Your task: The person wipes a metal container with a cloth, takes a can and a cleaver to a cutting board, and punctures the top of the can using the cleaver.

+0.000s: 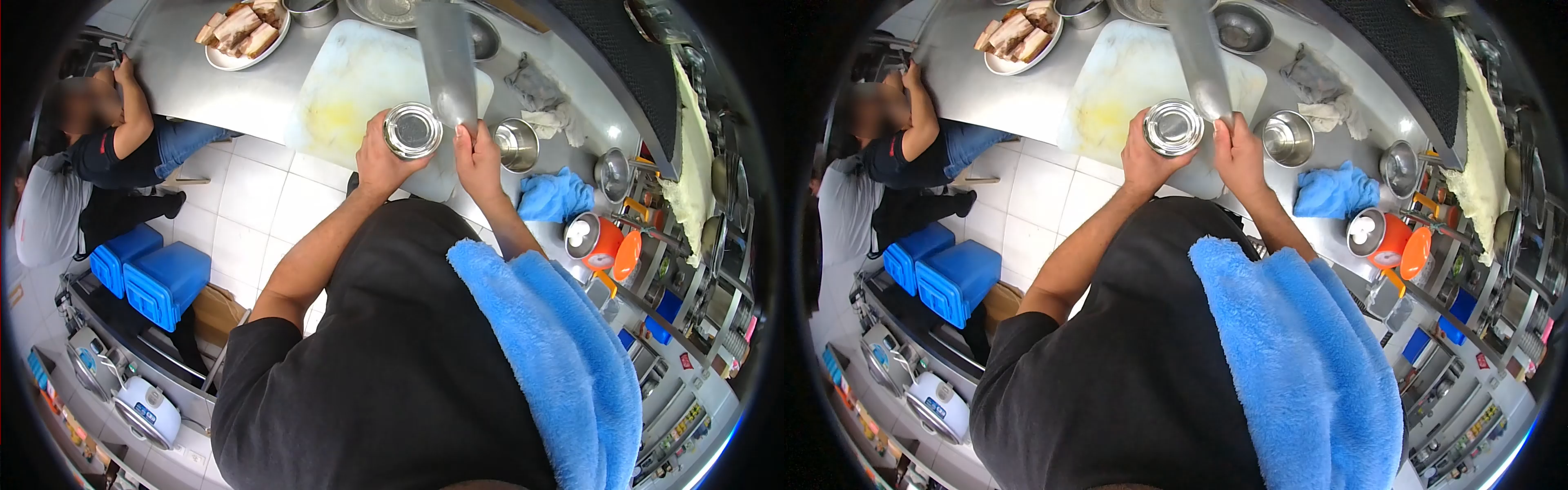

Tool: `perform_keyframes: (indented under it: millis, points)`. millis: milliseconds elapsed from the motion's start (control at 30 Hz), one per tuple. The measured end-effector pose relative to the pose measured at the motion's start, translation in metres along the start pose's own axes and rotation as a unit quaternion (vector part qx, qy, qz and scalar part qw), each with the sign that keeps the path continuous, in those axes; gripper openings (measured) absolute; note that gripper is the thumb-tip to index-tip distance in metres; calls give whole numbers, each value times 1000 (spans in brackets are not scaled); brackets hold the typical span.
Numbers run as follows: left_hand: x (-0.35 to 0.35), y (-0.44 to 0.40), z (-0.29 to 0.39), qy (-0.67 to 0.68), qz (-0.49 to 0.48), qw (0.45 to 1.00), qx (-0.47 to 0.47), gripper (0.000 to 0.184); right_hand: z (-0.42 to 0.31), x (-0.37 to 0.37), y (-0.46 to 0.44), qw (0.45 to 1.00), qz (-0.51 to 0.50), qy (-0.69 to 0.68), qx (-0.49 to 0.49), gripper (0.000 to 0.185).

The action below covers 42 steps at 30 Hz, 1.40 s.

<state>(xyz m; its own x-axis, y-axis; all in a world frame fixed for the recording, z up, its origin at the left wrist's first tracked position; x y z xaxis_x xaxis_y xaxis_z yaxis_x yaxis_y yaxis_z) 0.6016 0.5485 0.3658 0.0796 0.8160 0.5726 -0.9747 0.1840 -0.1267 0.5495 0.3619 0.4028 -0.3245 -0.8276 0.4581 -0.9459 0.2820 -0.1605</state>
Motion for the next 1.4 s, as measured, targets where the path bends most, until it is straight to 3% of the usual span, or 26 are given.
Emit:
perform_keyframes:
  millis: [67, 167, 467, 800, 933, 1033, 1067, 1133, 1167, 1300, 1333, 1400]
  points:
    - [-1, 0, 1, -3, -5, 1000, -3, 105, 12, -6, -2, 981, 2, -175, -87, 15]
    - [-1, 1, -3, 0, -8, 1000, -5, 107, 1, -4, -2, 931, -7, -313, -188, 17]
    - [2, 3, -7, 3, -12, 999, -32, 109, 18, -10, 5, 797, 26, -491, -351, 26]
    - [6, -1, -4, 1, -16, 999, -33, 102, 46, -22, 16, 678, 5, -640, -362, 23]
    - [6, -4, -6, 26, -46, 997, -54, 104, 20, -8, 14, 734, 31, -572, -364, 22]
    - [18, -12, -12, 33, -75, 994, -68, 106, -8, 15, 15, 821, 45, -455, -342, 15]
    - [20, -16, -20, 42, -82, 993, -75, 106, 2, 24, 18, 866, 36, -380, -324, 15]
    - [30, -24, -26, 52, -113, 989, -83, 109, 3, 47, 24, 974, 36, -63, -215, 20]
    - [34, -28, -31, 57, -120, 987, -92, 110, -2, 51, 26, 982, 35, 103, -154, 22]
    - [42, -44, -53, 98, -179, 973, -109, 122, -6, 25, 48, 959, 44, 273, -65, 37]
    - [42, -46, -56, 115, -197, 968, -100, 126, 10, 12, 49, 948, 22, 306, -82, 49]
    - [43, -46, -60, 109, -223, 964, -100, 134, 12, -7, 41, 928, -25, 338, -151, 51]
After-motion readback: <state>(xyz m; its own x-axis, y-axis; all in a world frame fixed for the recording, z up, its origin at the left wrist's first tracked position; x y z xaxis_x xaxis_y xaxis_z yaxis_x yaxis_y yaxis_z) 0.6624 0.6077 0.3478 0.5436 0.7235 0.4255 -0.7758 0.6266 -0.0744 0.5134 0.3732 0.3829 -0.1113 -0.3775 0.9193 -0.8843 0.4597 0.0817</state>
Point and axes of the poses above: each hand's wrist, its own y-axis away from the middle knuckle, its own x-axis out of the back of the hand, z = x × y, the point moved 4 cm from there along -y, towards the middle knuckle, and after that the axes turned 5 degrees about -y, right-handed, at the moved point
